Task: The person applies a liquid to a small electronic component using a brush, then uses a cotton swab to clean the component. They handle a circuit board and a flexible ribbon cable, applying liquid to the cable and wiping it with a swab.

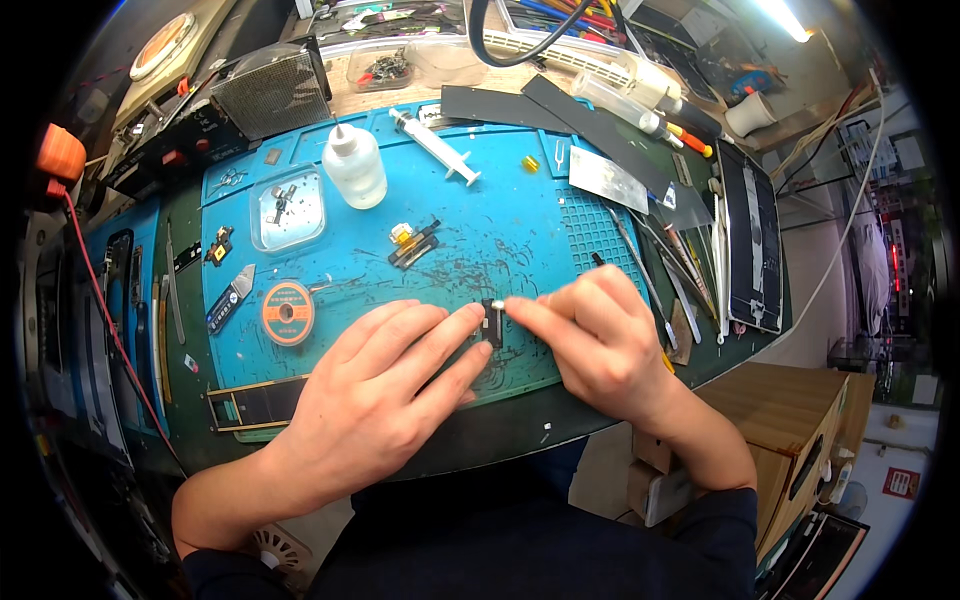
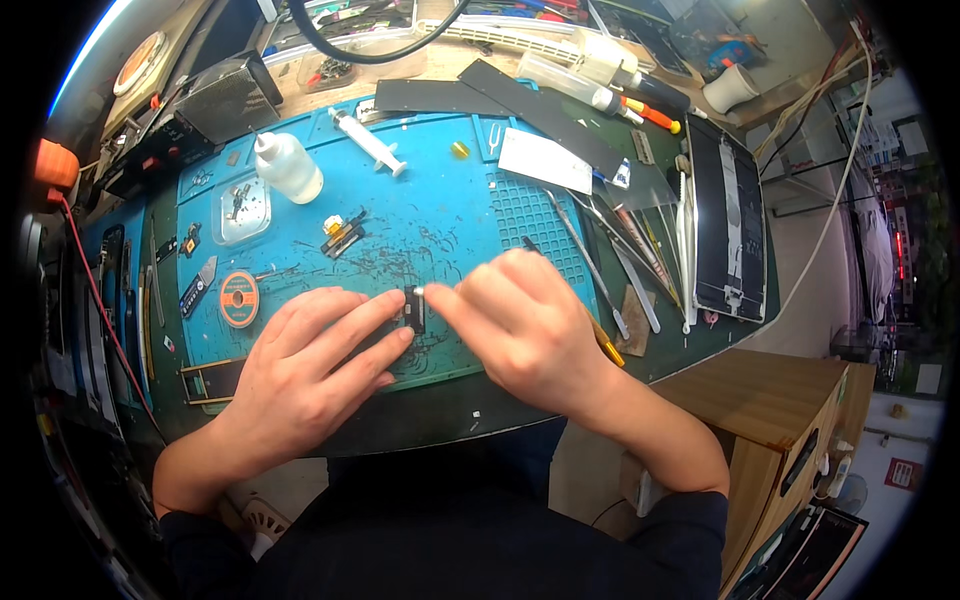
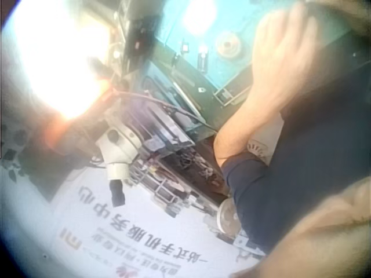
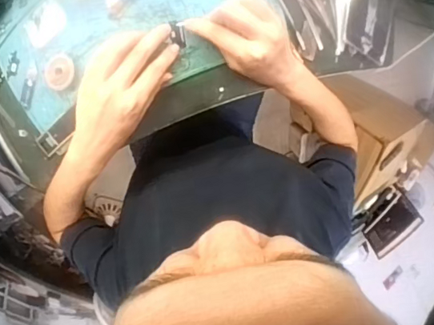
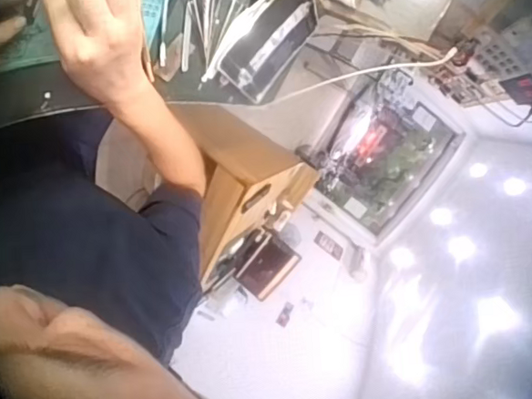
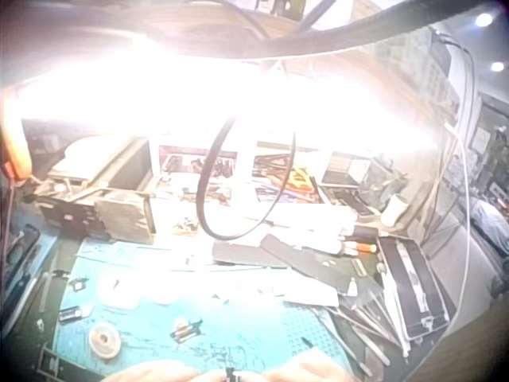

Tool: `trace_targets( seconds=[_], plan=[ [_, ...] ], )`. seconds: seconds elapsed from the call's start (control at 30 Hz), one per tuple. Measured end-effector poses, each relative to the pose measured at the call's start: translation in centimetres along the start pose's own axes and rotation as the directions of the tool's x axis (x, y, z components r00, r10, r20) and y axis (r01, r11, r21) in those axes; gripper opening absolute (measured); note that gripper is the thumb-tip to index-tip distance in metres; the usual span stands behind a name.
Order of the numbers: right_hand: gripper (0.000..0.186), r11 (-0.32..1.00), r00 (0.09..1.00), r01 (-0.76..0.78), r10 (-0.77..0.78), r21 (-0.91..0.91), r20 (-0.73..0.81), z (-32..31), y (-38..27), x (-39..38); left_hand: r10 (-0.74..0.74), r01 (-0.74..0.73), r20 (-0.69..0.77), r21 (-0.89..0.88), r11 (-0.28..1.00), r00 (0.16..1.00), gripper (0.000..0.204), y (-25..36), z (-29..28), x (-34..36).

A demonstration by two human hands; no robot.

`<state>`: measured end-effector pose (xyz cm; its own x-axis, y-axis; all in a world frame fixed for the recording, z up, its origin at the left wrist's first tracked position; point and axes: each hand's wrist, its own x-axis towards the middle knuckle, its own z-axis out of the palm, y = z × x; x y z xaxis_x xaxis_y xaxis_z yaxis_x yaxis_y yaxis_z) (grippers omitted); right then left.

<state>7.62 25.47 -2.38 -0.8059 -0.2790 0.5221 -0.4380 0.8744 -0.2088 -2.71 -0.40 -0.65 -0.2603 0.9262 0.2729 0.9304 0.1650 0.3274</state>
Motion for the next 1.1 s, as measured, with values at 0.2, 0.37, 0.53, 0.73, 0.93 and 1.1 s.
trace_targets(
  seconds=[0.2, 0.37, 0.53, 0.73, 0.93, 1.1],
  plan=[
    [0.04, 0.998, 1.0, -0.003, 0.003, 0.062, -0.004, 0.0, 0.1, -0.1, 0.0, 0.0, -0.004, -0.005, 1.0, 1.0, 0.052, 0.0, -0.1, 0.0],
    [0.039, 0.999, 0.999, -0.029, 0.031, 0.036, -0.037, 0.0, 0.0, 0.1, -0.002, 0.002, 0.006, -0.006, 1.0, 1.0, 0.053, 0.0, -0.1, -0.1],
    [0.038, 0.997, 0.997, -0.066, 0.067, 0.026, -0.046, 0.1, 0.1, 0.0, 0.003, -0.003, 0.012, 0.004, 1.0, 1.0, 0.054, 0.0, -0.2, 0.0],
    [0.039, 0.979, 0.995, -0.066, 0.051, 0.195, 0.085, -0.7, 0.3, -0.6, 0.0, 0.0, 0.018, 0.001, 1.0, 1.0, 0.055, 0.0, -0.2, -0.1],
    [0.039, 0.959, 0.994, -0.108, 0.105, 0.262, 0.027, -0.4, 0.8, -0.6, 0.004, -0.005, 0.023, 0.002, 1.0, 1.0, 0.055, 0.0, -0.2, -0.1],
    [0.034, 0.928, 0.994, -0.068, 0.032, 0.366, 0.104, -1.3, 0.7, -0.3, 0.005, -0.005, 0.019, 0.008, 1.0, 1.0, 0.056, -0.1, -0.2, -0.1]
  ],
)
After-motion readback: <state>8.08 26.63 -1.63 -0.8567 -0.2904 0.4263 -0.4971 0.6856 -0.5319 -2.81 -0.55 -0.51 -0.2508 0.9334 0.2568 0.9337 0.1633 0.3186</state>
